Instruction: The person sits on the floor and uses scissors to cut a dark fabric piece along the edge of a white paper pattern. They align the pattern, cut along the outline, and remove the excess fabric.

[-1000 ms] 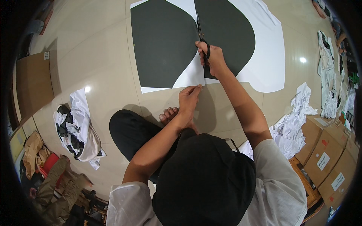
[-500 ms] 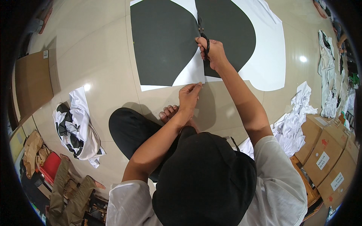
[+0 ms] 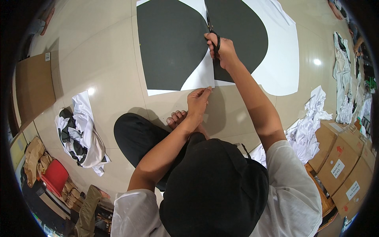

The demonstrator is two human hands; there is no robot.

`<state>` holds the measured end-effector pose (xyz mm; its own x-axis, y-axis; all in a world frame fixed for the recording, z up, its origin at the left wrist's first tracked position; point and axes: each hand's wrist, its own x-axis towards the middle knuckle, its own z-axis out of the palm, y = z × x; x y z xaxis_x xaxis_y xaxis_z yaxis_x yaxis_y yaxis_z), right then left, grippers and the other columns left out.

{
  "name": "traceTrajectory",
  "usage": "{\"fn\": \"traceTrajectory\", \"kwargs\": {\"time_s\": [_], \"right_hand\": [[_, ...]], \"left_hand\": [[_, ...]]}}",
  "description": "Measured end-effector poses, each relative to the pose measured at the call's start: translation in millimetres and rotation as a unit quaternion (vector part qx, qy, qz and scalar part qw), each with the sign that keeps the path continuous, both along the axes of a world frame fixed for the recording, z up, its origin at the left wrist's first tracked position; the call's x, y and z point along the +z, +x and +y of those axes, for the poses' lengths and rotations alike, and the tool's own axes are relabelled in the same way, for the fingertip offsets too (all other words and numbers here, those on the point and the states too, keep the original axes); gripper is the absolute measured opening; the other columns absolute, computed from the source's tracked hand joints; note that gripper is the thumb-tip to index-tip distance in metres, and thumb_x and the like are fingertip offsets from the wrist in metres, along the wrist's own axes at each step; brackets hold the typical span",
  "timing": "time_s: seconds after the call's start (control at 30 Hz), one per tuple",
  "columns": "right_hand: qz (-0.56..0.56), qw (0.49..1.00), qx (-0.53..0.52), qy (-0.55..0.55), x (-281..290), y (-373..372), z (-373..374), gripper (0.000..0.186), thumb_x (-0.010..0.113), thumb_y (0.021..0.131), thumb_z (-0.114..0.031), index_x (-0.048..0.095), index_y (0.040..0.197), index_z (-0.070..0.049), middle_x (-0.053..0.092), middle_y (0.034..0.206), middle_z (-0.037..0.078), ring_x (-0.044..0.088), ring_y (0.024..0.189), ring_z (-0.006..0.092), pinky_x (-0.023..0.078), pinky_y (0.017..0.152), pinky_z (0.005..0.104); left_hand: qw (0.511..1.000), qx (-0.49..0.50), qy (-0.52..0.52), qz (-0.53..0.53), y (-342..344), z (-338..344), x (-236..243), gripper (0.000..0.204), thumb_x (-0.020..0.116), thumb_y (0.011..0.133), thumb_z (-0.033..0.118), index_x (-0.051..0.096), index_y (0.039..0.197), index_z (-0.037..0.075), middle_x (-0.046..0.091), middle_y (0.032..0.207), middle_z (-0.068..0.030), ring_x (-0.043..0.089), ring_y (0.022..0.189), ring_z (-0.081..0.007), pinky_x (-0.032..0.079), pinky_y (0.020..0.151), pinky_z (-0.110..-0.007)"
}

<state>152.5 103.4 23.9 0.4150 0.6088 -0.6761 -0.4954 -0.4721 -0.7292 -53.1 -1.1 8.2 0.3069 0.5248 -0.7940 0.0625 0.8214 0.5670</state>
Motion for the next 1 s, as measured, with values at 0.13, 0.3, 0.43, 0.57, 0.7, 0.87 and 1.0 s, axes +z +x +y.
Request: {"fn": "traceTrajectory", "kwargs": {"time_s": [0.13, 0.3, 0.43, 0.57, 0.7, 0.87, 1.0], "right_hand": [[-0.006, 1.0, -0.004, -0.006, -2, 2, 5, 0.03, 0.087, 0.085, -0.03, 0.065, 0.074, -0.013, 0.059, 0.061, -0.001, 0.053, 0.05, 0.0117, 0.041, 0.05, 0.0298], [-0.01, 1.0, 0.004, 0.005, -7, 4, 4, 0.027, 0.087, 0.085, -0.025, 0.066, 0.075, -0.011, 0.06, 0.062, -0.001, 0.053, 0.05, 0.0111, 0.041, 0.05, 0.0288], [-0.012, 1.0, 0.006, 0.007, -7, 5, 4, 0.027, 0.087, 0.086, -0.025, 0.066, 0.075, -0.011, 0.06, 0.062, -0.001, 0.054, 0.05, 0.011, 0.041, 0.05, 0.0285], [0.006, 1.0, 0.003, -0.008, 6, 3, 9, 0.03, 0.087, 0.086, -0.03, 0.065, 0.074, -0.013, 0.059, 0.062, -0.002, 0.053, 0.051, 0.0108, 0.042, 0.05, 0.0283], [-0.015, 1.0, 0.003, 0.001, 3, 7, 19, 0.032, 0.087, 0.086, -0.033, 0.065, 0.075, -0.013, 0.059, 0.065, -0.002, 0.053, 0.053, 0.0103, 0.043, 0.051, 0.0276], [-0.022, 1.0, 0.011, 0.018, -1, 10, 23, 0.031, 0.087, 0.086, -0.033, 0.066, 0.078, -0.013, 0.06, 0.067, -0.001, 0.054, 0.055, 0.0103, 0.043, 0.052, 0.0264], [-0.022, 1.0, 0.006, 0.011, -4, 9, 24, 0.03, 0.087, 0.086, -0.032, 0.066, 0.078, -0.012, 0.06, 0.067, -0.001, 0.054, 0.055, 0.0106, 0.043, 0.052, 0.0262]], "left_hand": [[1.0, -0.002, 0.0, -0.002, 0, 1, 1, 0.021, 0.078, 0.104, 0.023, 0.081, 0.096, 0.003, 0.063, 0.072, 0.0068, 0.046, 0.059, -0.0029, 0.035, 0.055, -0.023], [1.0, 0.0, 0.001, -0.003, 0, 1, 2, 0.021, 0.078, 0.104, 0.023, 0.081, 0.096, 0.003, 0.062, 0.072, 0.0069, 0.045, 0.059, -0.003, 0.035, 0.055, -0.023], [1.0, -0.003, -0.006, -0.008, -1, 1, 3, 0.021, 0.078, 0.104, 0.022, 0.081, 0.095, 0.003, 0.061, 0.072, 0.007, 0.045, 0.059, -0.0032, 0.034, 0.055, -0.024], [1.0, -0.003, -0.003, -0.008, 0, 1, 2, 0.022, 0.078, 0.104, 0.023, 0.081, 0.094, 0.004, 0.061, 0.071, 0.0071, 0.045, 0.059, -0.0033, 0.034, 0.055, -0.024], [1.0, -0.002, -0.004, 0.002, 1, 1, 3, 0.023, 0.078, 0.104, 0.023, 0.081, 0.093, 0.004, 0.061, 0.071, 0.0071, 0.045, 0.059, -0.0034, 0.034, 0.055, -0.024], [1.0, -0.005, 0.0, 0.001, 0, 1, 3, 0.023, 0.077, 0.104, 0.023, 0.081, 0.093, 0.003, 0.061, 0.07, 0.0071, 0.046, 0.059, -0.0033, 0.034, 0.056, -0.024], [1.0, -0.007, 0.004, 0.0, 0, 1, 3, 0.023, 0.077, 0.105, 0.023, 0.081, 0.093, 0.003, 0.06, 0.07, 0.0071, 0.045, 0.059, -0.0031, 0.034, 0.055, -0.024]]}}
